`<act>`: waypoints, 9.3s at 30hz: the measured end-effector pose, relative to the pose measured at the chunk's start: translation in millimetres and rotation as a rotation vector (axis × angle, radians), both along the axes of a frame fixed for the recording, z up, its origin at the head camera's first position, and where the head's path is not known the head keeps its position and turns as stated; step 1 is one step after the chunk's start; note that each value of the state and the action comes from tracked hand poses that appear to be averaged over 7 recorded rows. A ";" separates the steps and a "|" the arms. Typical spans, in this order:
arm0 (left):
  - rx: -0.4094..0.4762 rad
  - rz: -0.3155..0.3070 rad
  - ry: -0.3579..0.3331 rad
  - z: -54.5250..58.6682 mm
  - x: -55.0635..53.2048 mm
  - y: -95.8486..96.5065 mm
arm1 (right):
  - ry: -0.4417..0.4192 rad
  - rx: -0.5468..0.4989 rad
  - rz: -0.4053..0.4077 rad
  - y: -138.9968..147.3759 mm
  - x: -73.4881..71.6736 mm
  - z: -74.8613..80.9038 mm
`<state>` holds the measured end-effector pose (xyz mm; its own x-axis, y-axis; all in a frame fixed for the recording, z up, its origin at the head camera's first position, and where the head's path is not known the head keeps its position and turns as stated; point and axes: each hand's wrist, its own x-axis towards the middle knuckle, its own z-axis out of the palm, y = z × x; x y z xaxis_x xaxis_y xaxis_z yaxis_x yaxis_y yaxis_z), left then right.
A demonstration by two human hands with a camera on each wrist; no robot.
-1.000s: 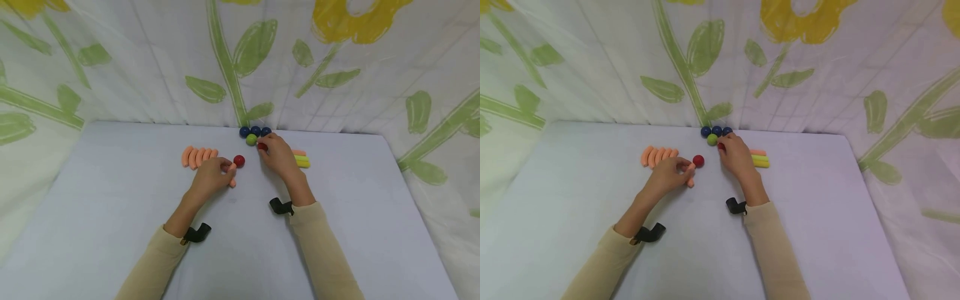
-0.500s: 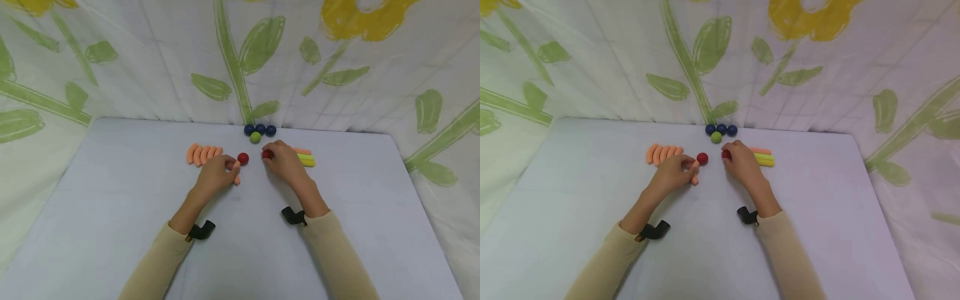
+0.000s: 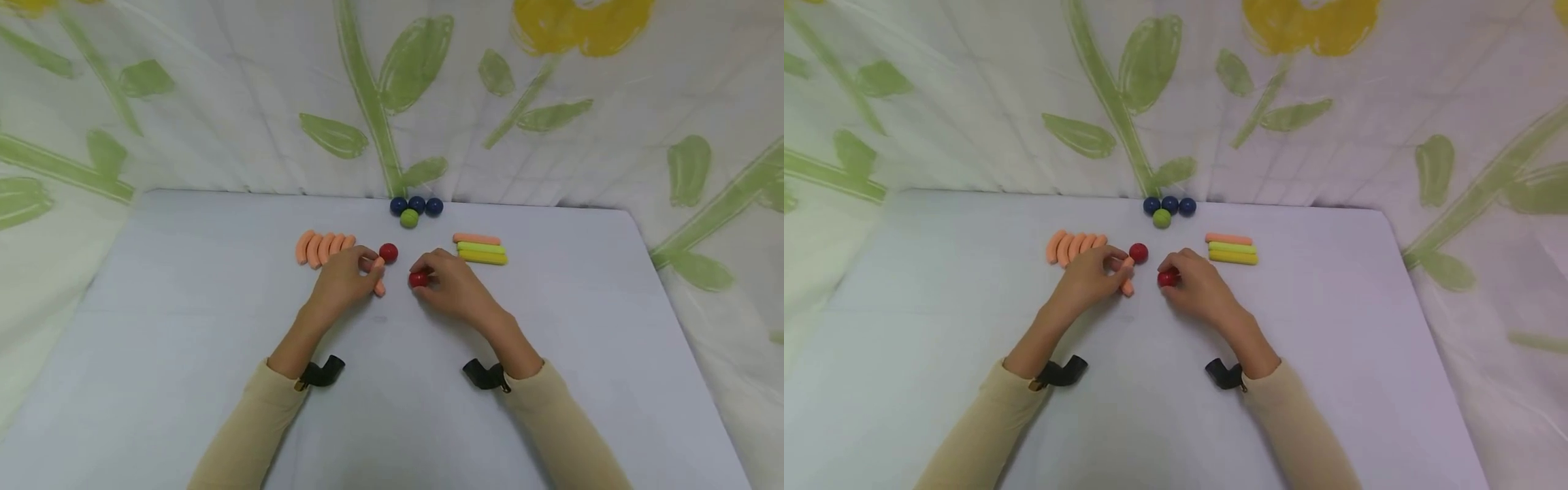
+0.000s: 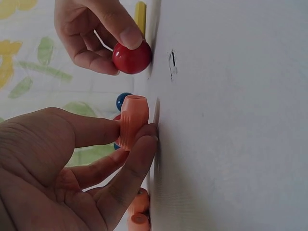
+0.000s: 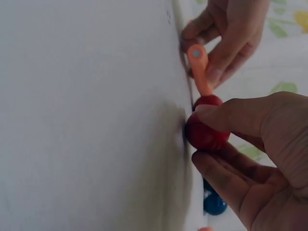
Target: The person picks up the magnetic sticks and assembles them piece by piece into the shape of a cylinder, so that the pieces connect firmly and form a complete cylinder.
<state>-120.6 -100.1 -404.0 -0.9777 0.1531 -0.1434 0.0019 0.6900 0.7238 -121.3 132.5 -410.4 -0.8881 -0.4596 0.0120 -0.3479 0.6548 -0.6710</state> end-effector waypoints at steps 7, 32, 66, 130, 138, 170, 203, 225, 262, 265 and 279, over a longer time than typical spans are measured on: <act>-0.016 -0.011 -0.011 1.5 -1.1 -2.6 | -0.076 -0.094 0.092 -14.4 8.5 -0.3; 0.027 0.003 0.003 2.1 2.5 -5.8 | -0.013 -0.148 0.153 -30.2 17.8 -4.8; -0.060 -0.049 0.094 4.2 2.3 1.4 | 0.040 0.031 0.066 -18.4 15.0 -0.4; -0.290 -0.016 0.203 5.2 -26.1 2.5 | -0.091 0.011 0.063 27.9 1.9 7.3; -0.303 -0.073 0.191 9.2 -27.6 -2.7 | -0.107 0.016 0.116 22.9 -3.1 9.8; -0.028 -0.118 -0.081 22.0 -31.2 -14.6 | -0.075 0.055 0.114 26.1 -4.2 10.2; 0.025 -0.047 -0.144 12.8 -33.1 -11.6 | -0.066 0.014 0.150 19.7 -3.8 11.0; 0.015 -0.064 -0.127 9.8 -34.0 -12.7 | -0.036 -0.038 0.115 15.8 -7.7 5.2; 0.019 -0.114 -0.145 16.4 -35.4 -4.6 | -0.024 0.071 0.103 27.3 -4.3 23.5; 0.035 -0.113 -0.120 18.1 -36.0 -3.5 | -0.016 0.090 0.096 27.3 -5.7 27.9; 0.060 -0.160 -0.158 8.0 -35.1 -9.0 | -0.037 0.043 0.101 28.7 3.2 14.6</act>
<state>-155.8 -109.1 -396.1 -0.9064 0.3174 -0.2789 -0.0088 0.6458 0.7635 -118.1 161.2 -395.8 -0.8369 -0.5458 -0.0415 -0.3888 0.6461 -0.6568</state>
